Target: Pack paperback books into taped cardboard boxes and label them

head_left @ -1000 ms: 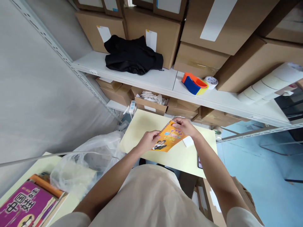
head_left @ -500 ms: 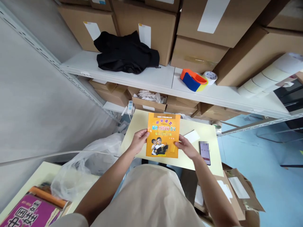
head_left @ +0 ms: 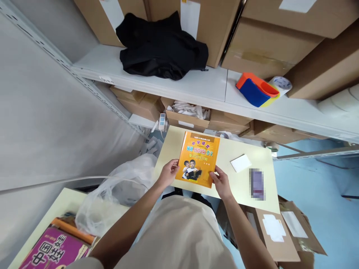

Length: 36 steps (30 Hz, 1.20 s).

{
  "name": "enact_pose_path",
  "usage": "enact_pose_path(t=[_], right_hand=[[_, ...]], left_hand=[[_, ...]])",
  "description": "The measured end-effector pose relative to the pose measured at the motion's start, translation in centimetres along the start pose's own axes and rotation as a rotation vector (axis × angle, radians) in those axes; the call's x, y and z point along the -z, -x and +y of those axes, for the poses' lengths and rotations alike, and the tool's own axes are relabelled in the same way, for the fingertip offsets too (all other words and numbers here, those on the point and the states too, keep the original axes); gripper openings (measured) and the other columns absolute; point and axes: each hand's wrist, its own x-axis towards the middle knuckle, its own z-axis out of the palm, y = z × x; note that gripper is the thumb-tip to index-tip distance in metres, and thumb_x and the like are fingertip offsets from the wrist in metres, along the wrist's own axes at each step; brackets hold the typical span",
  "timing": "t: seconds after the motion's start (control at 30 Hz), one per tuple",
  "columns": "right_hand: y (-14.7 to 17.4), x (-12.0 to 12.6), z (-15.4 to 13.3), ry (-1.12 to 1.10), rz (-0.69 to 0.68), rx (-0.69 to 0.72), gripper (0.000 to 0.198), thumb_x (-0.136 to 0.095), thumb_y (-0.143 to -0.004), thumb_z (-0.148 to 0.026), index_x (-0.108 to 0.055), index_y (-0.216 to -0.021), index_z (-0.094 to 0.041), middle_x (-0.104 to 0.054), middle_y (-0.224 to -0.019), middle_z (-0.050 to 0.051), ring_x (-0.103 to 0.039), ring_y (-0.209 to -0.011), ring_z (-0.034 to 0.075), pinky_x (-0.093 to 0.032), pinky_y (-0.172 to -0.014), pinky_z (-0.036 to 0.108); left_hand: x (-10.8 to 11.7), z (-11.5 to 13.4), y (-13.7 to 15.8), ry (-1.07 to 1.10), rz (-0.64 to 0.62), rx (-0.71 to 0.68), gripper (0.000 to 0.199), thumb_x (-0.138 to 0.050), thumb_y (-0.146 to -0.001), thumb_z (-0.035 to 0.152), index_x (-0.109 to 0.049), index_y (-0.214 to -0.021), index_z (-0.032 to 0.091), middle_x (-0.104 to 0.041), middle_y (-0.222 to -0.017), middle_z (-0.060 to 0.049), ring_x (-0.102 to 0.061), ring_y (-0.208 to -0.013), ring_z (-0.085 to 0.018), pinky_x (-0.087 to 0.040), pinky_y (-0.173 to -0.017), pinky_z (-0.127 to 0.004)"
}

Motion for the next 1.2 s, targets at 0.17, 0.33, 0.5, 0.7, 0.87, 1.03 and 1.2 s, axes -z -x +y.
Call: enact_pose_path(t=[0.17,0.33,0.5,0.7,0.87,1.03,1.2], right_hand=[[-4.2,-3.5,2.1,0.05,0.04,0.006,0.05,-0.07,-0.069,-0.047,-0.061,-0.113,-0.024,-0.068,-0.082,0.003,-0.065,-0.081,0.021,-0.054,-0.077,0.037],[-10.8,-7.1,2.9,0.186,0.128,-0.112,0.03,-0.064,-0.062,-0.035,-0.06,-0.088,-0.022,-0.068,-0.089,0.005,-0.064,-0.075,0.019,-0.054,-0.065,0.033],[-17.3,-9.6,4.6,0.316,0.171,-0.183,0.024,-0.056,-0.057,-0.025,-0.059,-0.08,-0.02,-0.067,-0.084,0.005,-0.063,-0.074,0.02,-0.051,-0.062,0.031],[-20.7,-11.1,7.0,0.446,0.196,-0.233,0.021,-0.054,-0.059,-0.019,-0.06,-0.079,-0.022,-0.068,-0.08,0.004,-0.063,-0.076,0.02,-0.048,-0.067,0.031],[-20.5,-11.2,7.2,0.606,0.21,-0.198,0.023,-0.059,-0.065,-0.017,-0.061,-0.087,-0.023,-0.069,-0.084,0.005,-0.064,-0.083,0.023,-0.047,-0.075,0.033],[-19.6,-11.6,6.6,0.803,0.218,-0.165,0.02,-0.06,-0.074,-0.02,-0.06,-0.093,-0.023,-0.071,-0.088,0.006,-0.065,-0.084,0.022,-0.048,-0.075,0.032],[-19.6,-11.6,6.4,0.83,0.214,-0.22,0.018,-0.062,-0.074,-0.017,-0.059,-0.091,-0.022,-0.071,-0.085,0.001,-0.066,-0.082,0.018,-0.048,-0.073,0.028]], left_hand=[[2.8,-1.4,-3.3,-0.128,0.096,0.021,0.02,-0.062,-0.071,0.023,-0.067,-0.09,0.02,-0.069,-0.091,-0.006,-0.063,-0.082,-0.018,-0.051,-0.075,-0.029],[5.0,-2.6,-9.2,-0.33,0.136,0.077,0.02,-0.057,-0.07,0.013,-0.068,-0.086,0.018,-0.07,-0.085,-0.004,-0.063,-0.072,-0.016,-0.05,-0.075,-0.029],[6.4,-5.3,-14.9,-0.428,0.139,0.128,0.025,-0.054,-0.071,0.008,-0.069,-0.089,0.015,-0.071,-0.087,-0.007,-0.063,-0.073,-0.017,-0.049,-0.076,-0.03],[7.4,-8.2,-17.9,-0.541,0.167,0.128,0.027,-0.054,-0.071,0.007,-0.072,-0.089,0.015,-0.07,-0.085,-0.008,-0.064,-0.079,-0.02,-0.048,-0.082,-0.032],[7.8,-9.3,-17.5,-0.58,0.188,0.086,0.036,-0.053,-0.071,0.005,-0.072,-0.101,0.015,-0.069,-0.09,-0.008,-0.063,-0.078,-0.017,-0.048,-0.086,-0.03],[7.7,-9.5,-17.2,-0.594,0.182,0.062,0.037,-0.051,-0.073,0.006,-0.073,-0.101,0.017,-0.07,-0.086,-0.006,-0.063,-0.075,-0.017,-0.049,-0.08,-0.029],[7.7,-9.6,-17.4,-0.62,0.179,0.057,0.037,-0.05,-0.073,0.006,-0.072,-0.1,0.018,-0.07,-0.089,-0.005,-0.062,-0.076,-0.016,-0.05,-0.082,-0.029]])
